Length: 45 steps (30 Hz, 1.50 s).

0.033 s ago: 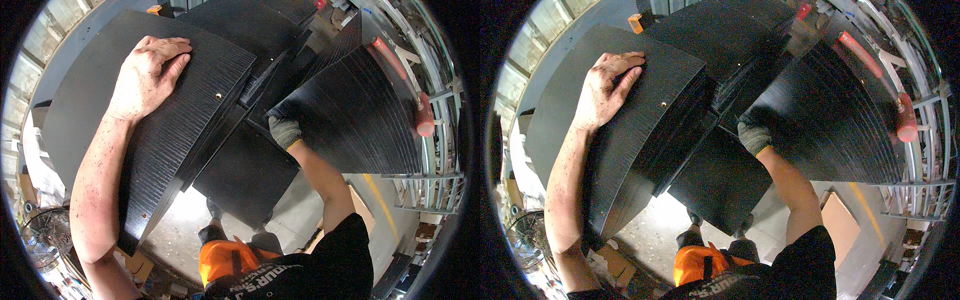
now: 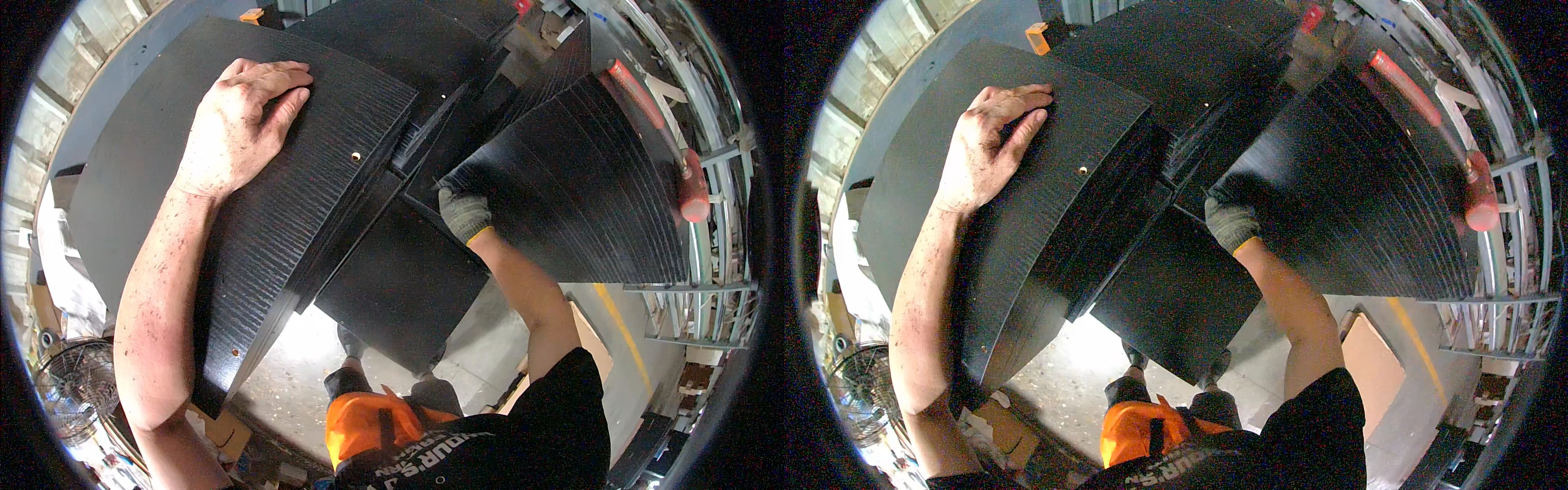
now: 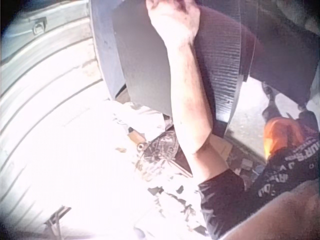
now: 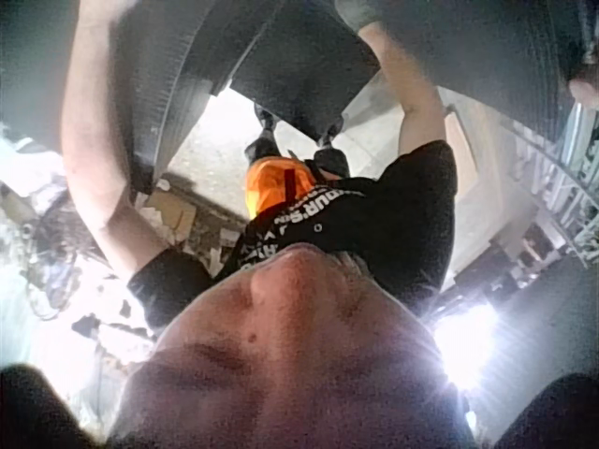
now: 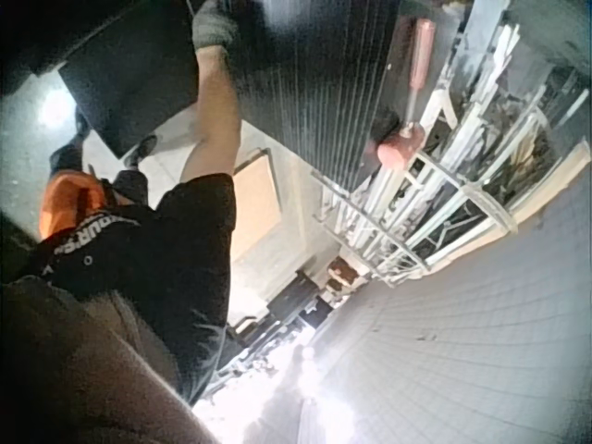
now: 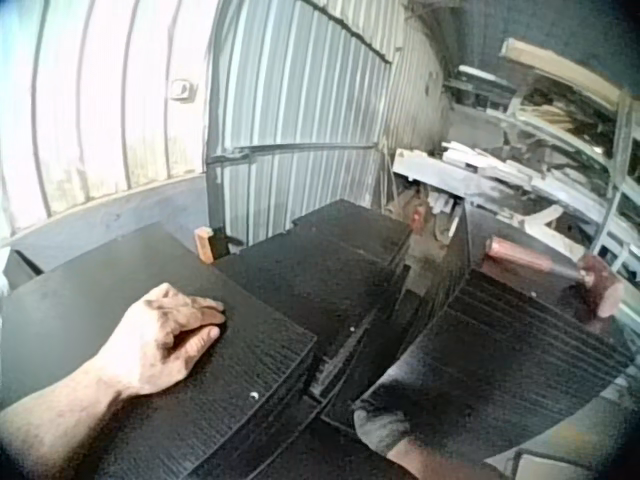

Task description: The person uses a scraper tool to remove excess adhesive or debris from the edges of stacked black wooden panels, then uses a red mallet to tap the edges into alignment.

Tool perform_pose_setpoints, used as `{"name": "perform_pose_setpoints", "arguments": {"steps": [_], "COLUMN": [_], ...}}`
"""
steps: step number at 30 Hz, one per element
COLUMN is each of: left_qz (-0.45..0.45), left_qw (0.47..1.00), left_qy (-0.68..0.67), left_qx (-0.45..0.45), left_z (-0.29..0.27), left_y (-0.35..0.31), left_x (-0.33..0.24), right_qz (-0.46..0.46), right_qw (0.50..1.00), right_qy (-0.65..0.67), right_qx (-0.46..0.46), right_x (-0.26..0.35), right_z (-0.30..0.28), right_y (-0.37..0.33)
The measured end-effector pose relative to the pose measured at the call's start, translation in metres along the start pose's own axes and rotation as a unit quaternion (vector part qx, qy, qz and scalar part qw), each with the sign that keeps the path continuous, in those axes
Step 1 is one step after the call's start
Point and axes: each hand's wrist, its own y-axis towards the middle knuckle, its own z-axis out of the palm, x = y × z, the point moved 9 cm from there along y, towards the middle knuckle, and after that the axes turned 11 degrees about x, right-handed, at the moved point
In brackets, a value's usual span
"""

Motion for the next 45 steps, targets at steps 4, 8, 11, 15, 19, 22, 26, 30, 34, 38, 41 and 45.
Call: {"name": "perform_pose_setpoints", "arguments": {"steps": [4,8,11,15,19,22,26,30,34,38,41,45], "left_qz": [-0.007,-0.023,-0.018,-0.027,-0.023,-0.030,-0.033,-0.031,-0.033,-0.035,-0.043,-0.027], "left_qw": [1.000,1.000,1.000,0.999,0.999,0.998,0.999,0.999,0.998,0.999,0.998,0.999], "left_qy": [0.000,-0.007,-0.002,-0.021,-0.029,-0.045,-0.031,-0.012,-0.041,-0.032,-0.034,-0.014], "left_qx": [0.002,0.004,-0.003,0.009,0.012,0.026,-0.006,0.006,0.022,0.014,0.019,0.020], "left_z": [0.000,0.005,0.001,0.001,0.002,0.003,-0.005,-0.005,-0.001,-0.007,-0.005,-0.002], "left_y": [0.000,0.008,0.000,0.001,0.007,0.009,0.002,0.005,0.009,0.002,0.005,0.012], "left_x": [0.000,-0.003,0.000,0.001,-0.005,-0.006,-0.006,-0.008,-0.011,-0.008,-0.008,-0.017], "right_qz": [0.042,0.107,0.173,0.137,0.119,0.048,0.169,0.169,0.080,0.250,0.188,0.043], "right_qw": [0.978,0.989,0.969,0.958,0.976,0.996,0.936,0.920,0.978,0.808,0.863,0.971], "right_qy": [0.092,0.098,-0.121,-0.148,-0.061,-0.031,-0.193,-0.217,-0.154,-0.431,-0.358,-0.179], "right_qx": [0.183,0.025,-0.128,-0.203,-0.173,-0.067,-0.241,-0.281,-0.112,-0.313,-0.301,-0.154], "right_x": [-0.004,-0.035,-0.076,-0.110,-0.082,-0.076,-0.129,-0.127,-0.110,-0.153,-0.149,-0.104], "right_z": [-0.012,-0.053,-0.138,-0.277,-0.269,-0.199,-0.338,-0.345,-0.261,-0.352,-0.344,-0.292], "right_y": [0.012,0.003,-0.023,-0.081,-0.064,-0.046,-0.089,-0.100,-0.075,-0.110,-0.107,-0.089]}}
